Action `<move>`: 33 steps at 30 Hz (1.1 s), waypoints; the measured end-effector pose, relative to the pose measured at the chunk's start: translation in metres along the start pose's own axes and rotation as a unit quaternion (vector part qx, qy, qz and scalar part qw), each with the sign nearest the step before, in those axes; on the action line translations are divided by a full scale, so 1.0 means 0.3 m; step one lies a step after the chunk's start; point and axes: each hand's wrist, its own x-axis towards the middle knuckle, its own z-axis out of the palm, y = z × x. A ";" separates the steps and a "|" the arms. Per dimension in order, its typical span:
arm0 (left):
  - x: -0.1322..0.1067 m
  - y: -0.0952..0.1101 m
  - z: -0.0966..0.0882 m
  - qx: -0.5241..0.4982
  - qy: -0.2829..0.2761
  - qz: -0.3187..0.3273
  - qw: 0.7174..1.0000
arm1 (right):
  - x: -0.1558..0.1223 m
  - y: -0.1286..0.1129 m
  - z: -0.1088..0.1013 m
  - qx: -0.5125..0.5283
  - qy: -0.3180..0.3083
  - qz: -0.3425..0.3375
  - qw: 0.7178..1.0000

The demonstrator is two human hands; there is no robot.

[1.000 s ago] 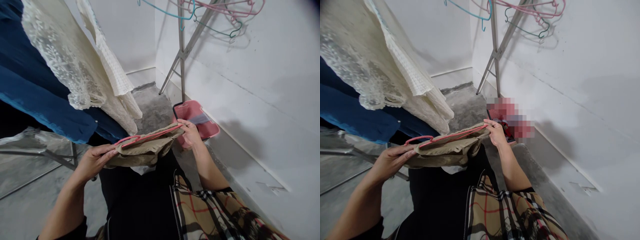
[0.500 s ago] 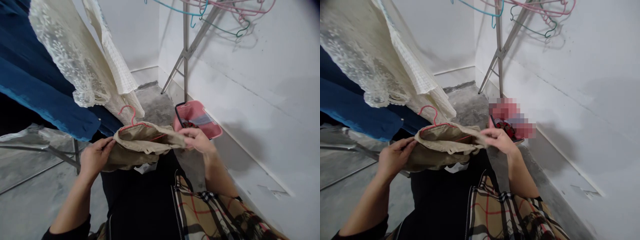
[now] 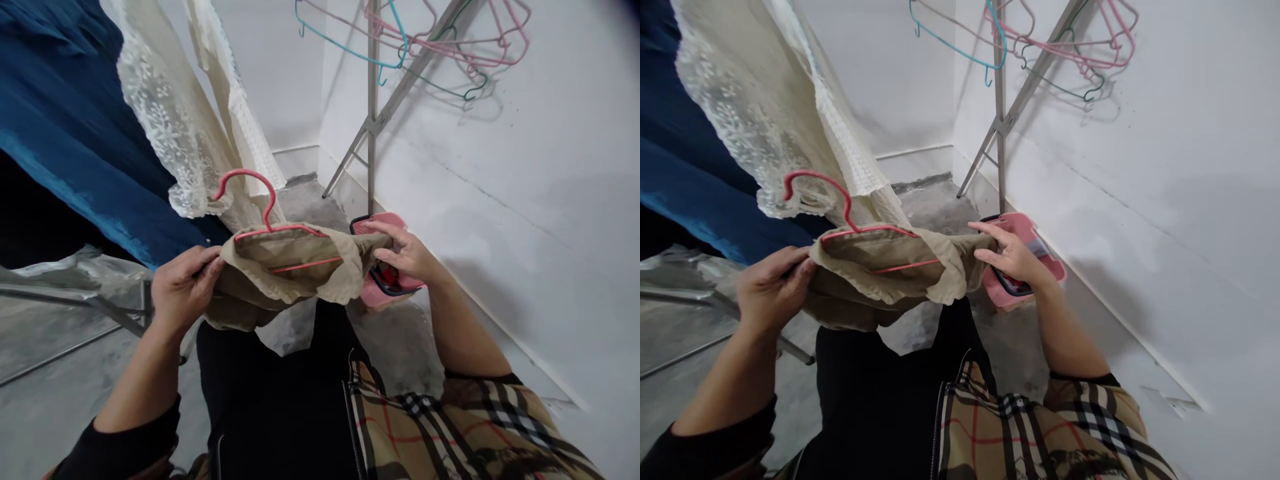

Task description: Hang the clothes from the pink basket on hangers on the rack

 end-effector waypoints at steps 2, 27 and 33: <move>0.009 -0.003 -0.007 0.004 0.004 0.008 1.000 | -0.007 0.006 -0.005 0.017 -0.022 0.011 1.000; 0.017 -0.026 0.191 -0.065 -0.052 -0.139 0.987 | -0.191 -0.141 -0.274 -0.217 0.202 0.042 0.954; -0.069 -0.082 0.252 -0.089 -0.016 -0.250 0.964 | -0.127 -0.183 -0.338 -0.344 0.287 0.041 0.893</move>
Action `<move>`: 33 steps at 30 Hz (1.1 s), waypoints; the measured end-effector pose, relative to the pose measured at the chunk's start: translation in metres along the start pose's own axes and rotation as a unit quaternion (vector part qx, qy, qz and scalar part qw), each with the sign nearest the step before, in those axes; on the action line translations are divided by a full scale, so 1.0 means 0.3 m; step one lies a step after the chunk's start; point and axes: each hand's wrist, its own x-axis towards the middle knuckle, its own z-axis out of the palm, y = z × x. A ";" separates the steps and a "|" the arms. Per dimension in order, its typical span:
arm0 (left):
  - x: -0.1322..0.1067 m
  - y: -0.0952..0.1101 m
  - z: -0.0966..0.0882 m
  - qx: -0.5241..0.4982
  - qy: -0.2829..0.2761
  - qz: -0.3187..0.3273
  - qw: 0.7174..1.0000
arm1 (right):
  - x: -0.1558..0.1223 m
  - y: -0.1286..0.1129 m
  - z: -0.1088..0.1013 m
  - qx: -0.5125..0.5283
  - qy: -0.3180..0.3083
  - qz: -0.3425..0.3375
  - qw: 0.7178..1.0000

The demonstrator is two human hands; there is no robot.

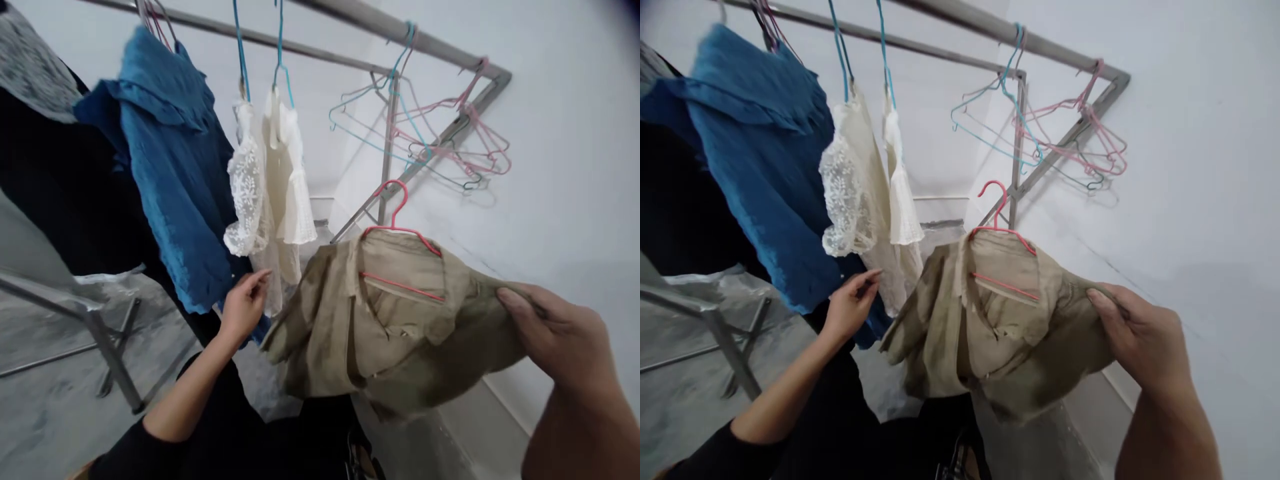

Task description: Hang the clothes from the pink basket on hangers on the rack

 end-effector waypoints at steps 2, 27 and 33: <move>-0.031 -0.006 0.017 -0.023 -0.017 -0.011 1.000 | 0.046 -0.041 0.026 -0.030 0.060 0.001 0.998; -0.120 0.052 0.019 -0.132 -0.111 -0.017 0.985 | 0.941 -0.569 0.555 0.058 0.019 -0.188 0.980; -0.117 0.070 0.089 -0.111 -0.172 -0.027 0.978 | 0.825 -0.570 0.575 0.048 -0.003 -0.204 0.978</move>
